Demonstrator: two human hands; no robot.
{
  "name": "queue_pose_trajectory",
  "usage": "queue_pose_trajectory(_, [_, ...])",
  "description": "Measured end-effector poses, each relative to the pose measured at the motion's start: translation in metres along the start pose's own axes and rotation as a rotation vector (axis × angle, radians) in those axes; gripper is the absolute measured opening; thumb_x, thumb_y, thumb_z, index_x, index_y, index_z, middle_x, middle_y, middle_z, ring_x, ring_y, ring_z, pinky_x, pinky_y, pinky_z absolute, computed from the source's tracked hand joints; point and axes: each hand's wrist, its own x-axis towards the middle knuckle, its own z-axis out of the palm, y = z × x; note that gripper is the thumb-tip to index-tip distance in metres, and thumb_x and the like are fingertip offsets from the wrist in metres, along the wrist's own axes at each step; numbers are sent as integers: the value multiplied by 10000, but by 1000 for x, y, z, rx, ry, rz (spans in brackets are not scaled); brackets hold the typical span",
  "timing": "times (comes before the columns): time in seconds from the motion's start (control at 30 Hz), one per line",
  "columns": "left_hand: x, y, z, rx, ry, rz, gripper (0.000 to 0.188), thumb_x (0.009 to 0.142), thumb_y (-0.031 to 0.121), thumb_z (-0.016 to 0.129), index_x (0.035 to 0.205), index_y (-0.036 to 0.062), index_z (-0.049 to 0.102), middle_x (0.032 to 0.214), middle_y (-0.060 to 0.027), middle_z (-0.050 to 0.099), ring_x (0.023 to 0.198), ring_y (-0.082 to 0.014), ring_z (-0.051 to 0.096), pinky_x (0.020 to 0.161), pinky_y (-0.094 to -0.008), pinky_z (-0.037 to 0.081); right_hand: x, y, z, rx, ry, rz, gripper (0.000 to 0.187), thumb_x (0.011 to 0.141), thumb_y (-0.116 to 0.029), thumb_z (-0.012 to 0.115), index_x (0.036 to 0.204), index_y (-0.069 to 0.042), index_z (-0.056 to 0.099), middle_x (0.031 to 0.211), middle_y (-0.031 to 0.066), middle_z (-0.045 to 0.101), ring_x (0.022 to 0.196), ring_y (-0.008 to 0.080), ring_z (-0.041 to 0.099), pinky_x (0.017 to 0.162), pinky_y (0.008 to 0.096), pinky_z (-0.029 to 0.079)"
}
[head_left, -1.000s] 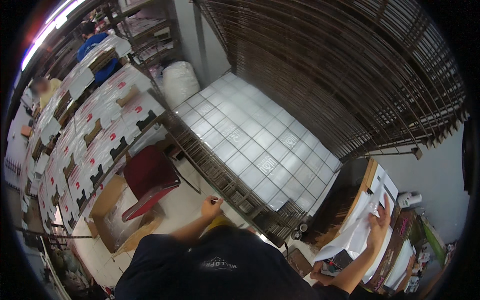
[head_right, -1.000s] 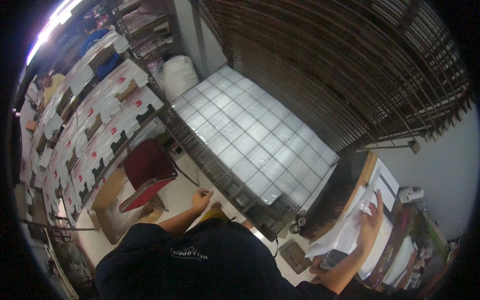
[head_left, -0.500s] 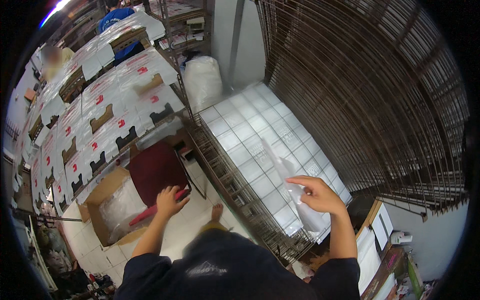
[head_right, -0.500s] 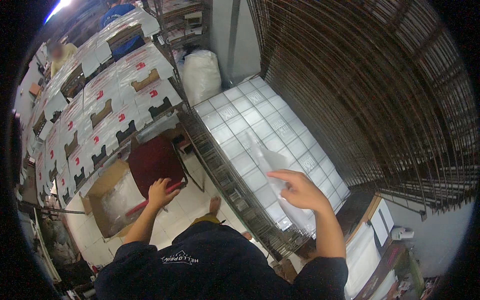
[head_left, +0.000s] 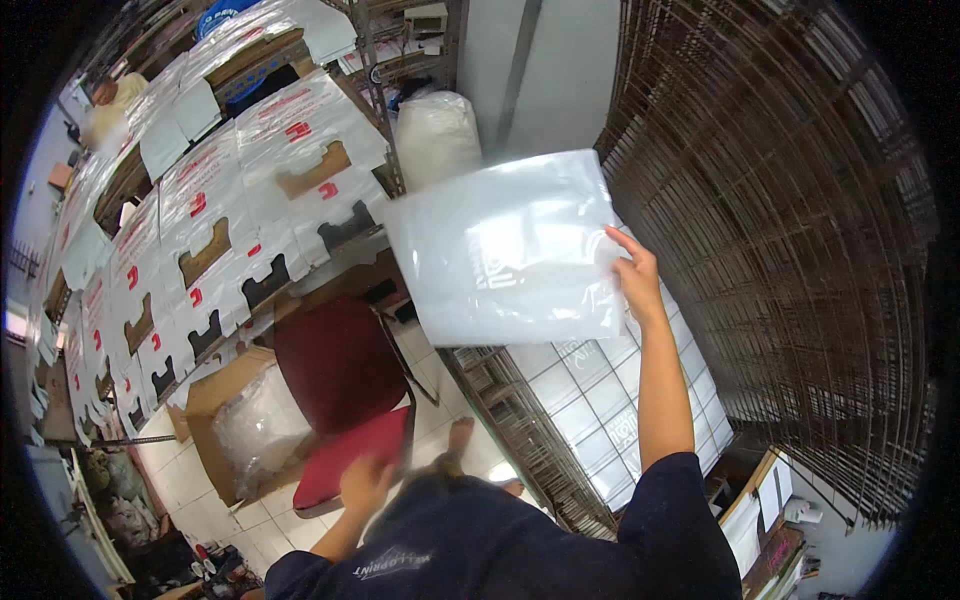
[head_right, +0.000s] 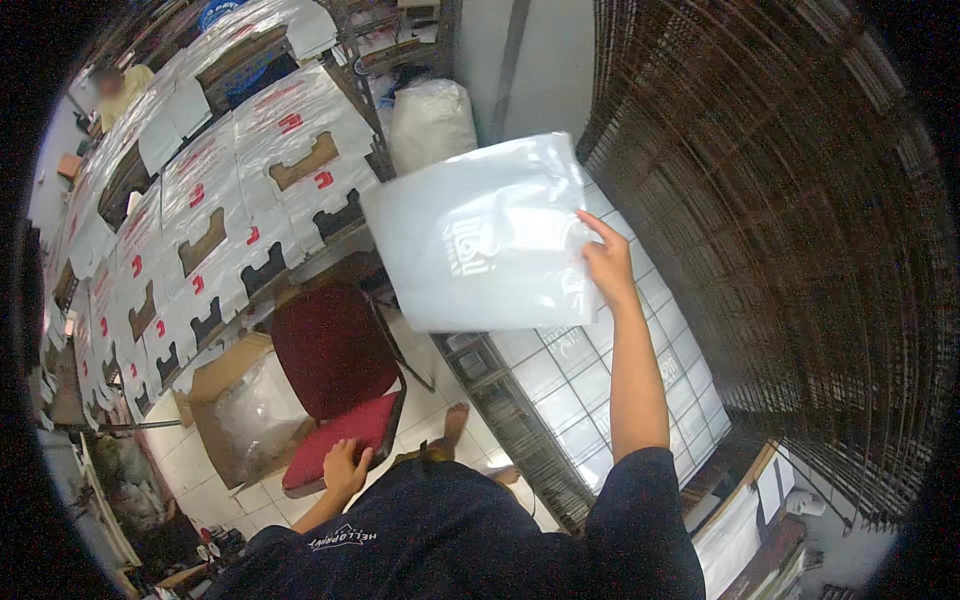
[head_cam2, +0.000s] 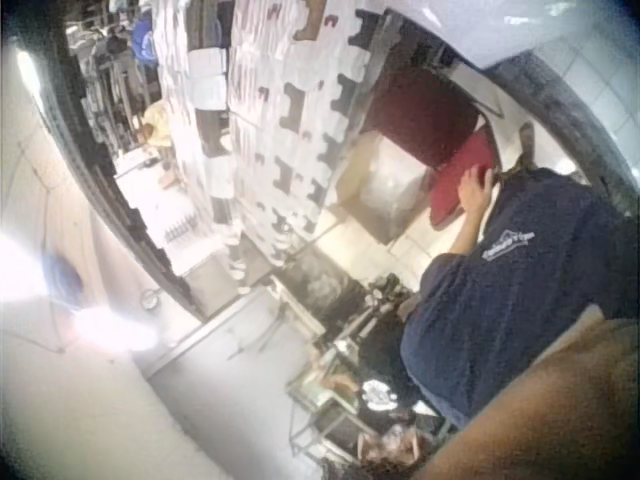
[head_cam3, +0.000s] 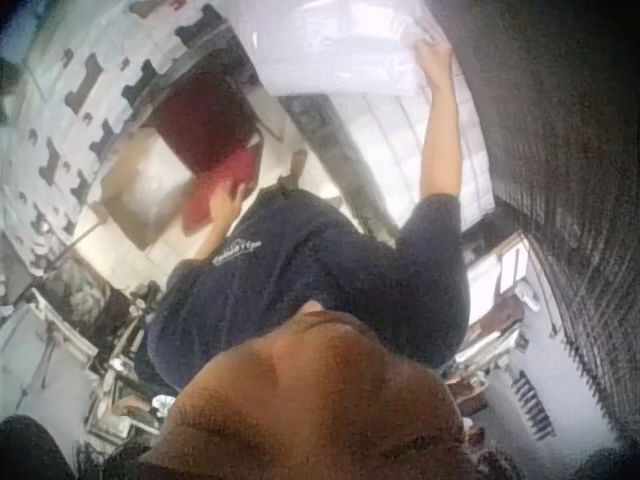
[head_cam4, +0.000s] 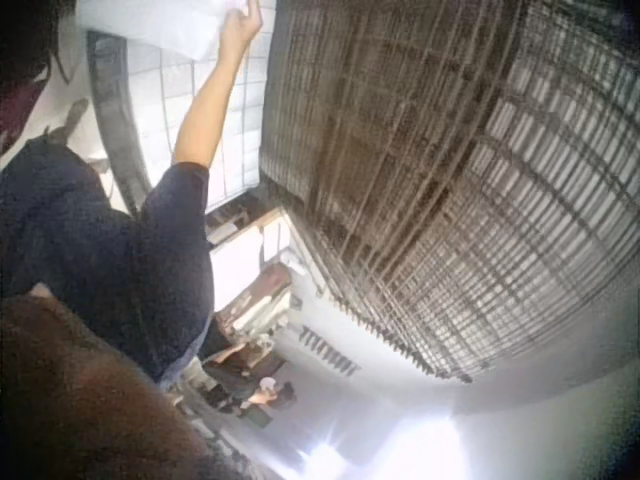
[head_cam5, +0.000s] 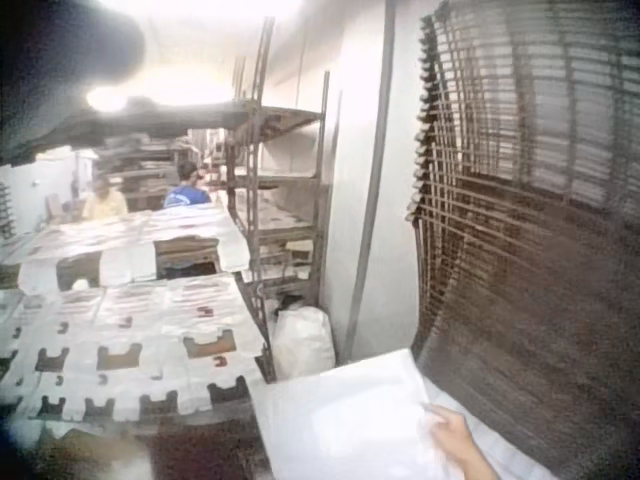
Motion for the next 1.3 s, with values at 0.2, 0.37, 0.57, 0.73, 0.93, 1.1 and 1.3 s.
queue_pose_trajectory(0.2, [3,-10,7,51,10,-33,322,773,349,554,956,88,602,921,-139,587,894,-322,543,756,-433,416,38,152,25,291,319,130,573,731,94,467,1289,-16,388,1265,111,450,886,148,556,692,226,458])
queue_pose_trajectory(0.37, [4,-29,21,73,-14,-7,354,775,371,556,981,87,598,916,-150,584,892,-336,540,775,-446,413,65,250,28,303,570,238,612,726,95,530,1302,-40,372,1216,119,472,895,201,556,678,265,474])
queue_pose_trajectory(0.57, [1,-35,27,67,-48,-65,444,735,428,590,1026,94,586,1017,-163,554,960,-346,512,818,-447,393,87,330,5,-44,764,249,600,694,60,545,1272,-7,396,1186,177,487,1032,275,509,799,322,465])
queue_pose_trajectory(0.73, [-2,-40,30,44,-60,-103,447,703,401,612,1026,92,589,1025,-163,558,963,-347,513,815,-444,397,100,362,7,-221,858,195,595,661,34,539,1245,14,423,1111,193,510,1001,295,501,827,327,430])
queue_pose_trajectory(0.93, [4,-34,28,89,-72,-131,455,664,390,625,1001,85,599,963,-173,582,927,-353,534,811,-444,406,109,347,14,-497,861,205,553,656,-16,559,1204,-13,486,982,164,536,817,262,559,715,333,461])
queue_pose_trajectory(1.1, [-6,-59,44,122,46,28,423,711,380,611,982,55,584,953,-202,559,871,-385,533,760,-466,423,109,300,18,-568,860,358,502,662,-63,576,1158,-11,522,947,174,557,837,315,563,740,373,462])
queue_pose_trajectory(1.3, [7,-31,26,70,-88,-46,430,743,391,594,1009,54,572,932,-214,554,858,-393,530,744,-481,429,99,302,9,-620,878,292,493,663,-57,603,1146,1,525,928,172,551,877,316,552,780,390,454])
